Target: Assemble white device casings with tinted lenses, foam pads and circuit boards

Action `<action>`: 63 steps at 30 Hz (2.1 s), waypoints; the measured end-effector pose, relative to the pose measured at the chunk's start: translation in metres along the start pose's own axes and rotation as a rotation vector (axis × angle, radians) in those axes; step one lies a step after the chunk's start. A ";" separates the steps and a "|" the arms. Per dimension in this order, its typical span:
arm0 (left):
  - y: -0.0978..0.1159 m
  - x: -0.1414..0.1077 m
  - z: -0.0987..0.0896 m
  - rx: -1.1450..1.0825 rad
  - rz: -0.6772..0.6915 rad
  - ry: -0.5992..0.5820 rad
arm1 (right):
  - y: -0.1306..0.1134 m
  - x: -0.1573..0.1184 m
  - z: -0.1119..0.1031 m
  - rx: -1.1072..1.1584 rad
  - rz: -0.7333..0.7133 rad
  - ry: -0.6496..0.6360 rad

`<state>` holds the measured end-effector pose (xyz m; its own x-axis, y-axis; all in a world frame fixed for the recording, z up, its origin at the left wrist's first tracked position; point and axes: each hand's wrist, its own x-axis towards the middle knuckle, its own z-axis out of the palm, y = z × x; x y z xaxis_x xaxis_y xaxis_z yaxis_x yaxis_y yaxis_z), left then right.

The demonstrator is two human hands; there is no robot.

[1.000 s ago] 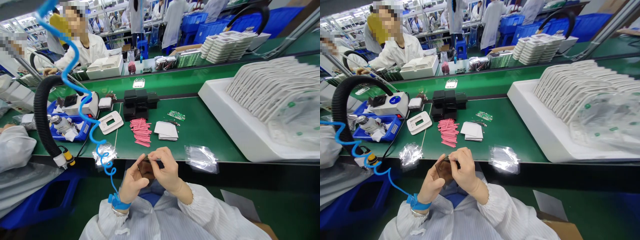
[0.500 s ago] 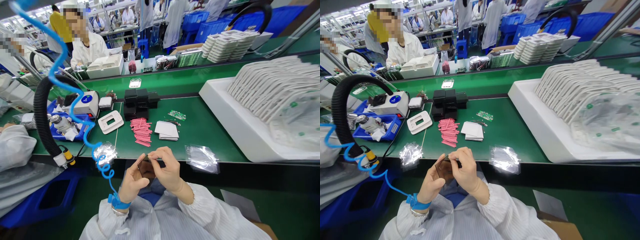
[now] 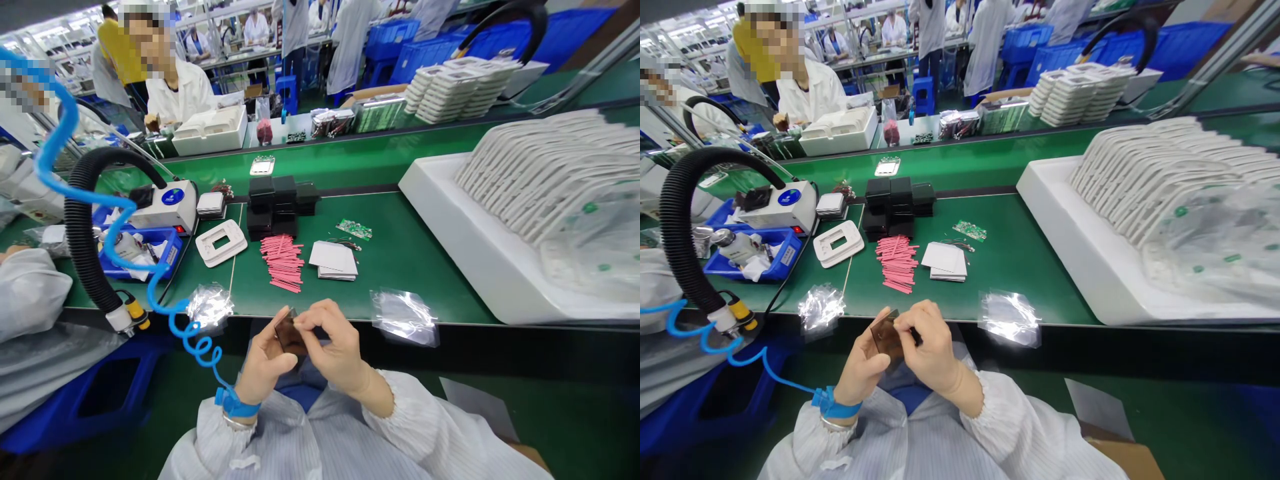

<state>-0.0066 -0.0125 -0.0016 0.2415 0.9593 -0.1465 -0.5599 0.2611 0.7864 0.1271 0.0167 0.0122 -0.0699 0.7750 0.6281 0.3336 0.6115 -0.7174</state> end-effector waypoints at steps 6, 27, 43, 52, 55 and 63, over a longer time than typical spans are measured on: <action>0.006 -0.001 -0.003 -0.071 -0.060 -0.001 | -0.001 0.001 -0.004 -0.056 -0.051 -0.078; 0.035 0.003 -0.044 0.352 0.340 0.502 | 0.025 0.015 -0.028 0.148 0.418 -0.192; 0.015 0.003 -0.002 0.912 0.289 0.056 | 0.026 0.003 -0.012 1.022 0.661 -0.565; 0.017 0.014 0.003 1.008 0.627 0.295 | 0.008 0.005 -0.008 1.233 0.741 -0.550; 0.017 0.014 0.004 1.067 0.652 0.324 | 0.006 0.003 -0.007 1.180 0.715 -0.539; 0.013 0.012 0.001 1.090 0.657 0.251 | 0.010 -0.003 -0.005 0.975 0.789 -0.405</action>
<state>-0.0098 0.0027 0.0074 -0.0515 0.8983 0.4363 0.4425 -0.3711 0.8164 0.1350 0.0202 0.0048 -0.5018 0.8623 -0.0682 -0.3844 -0.2929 -0.8755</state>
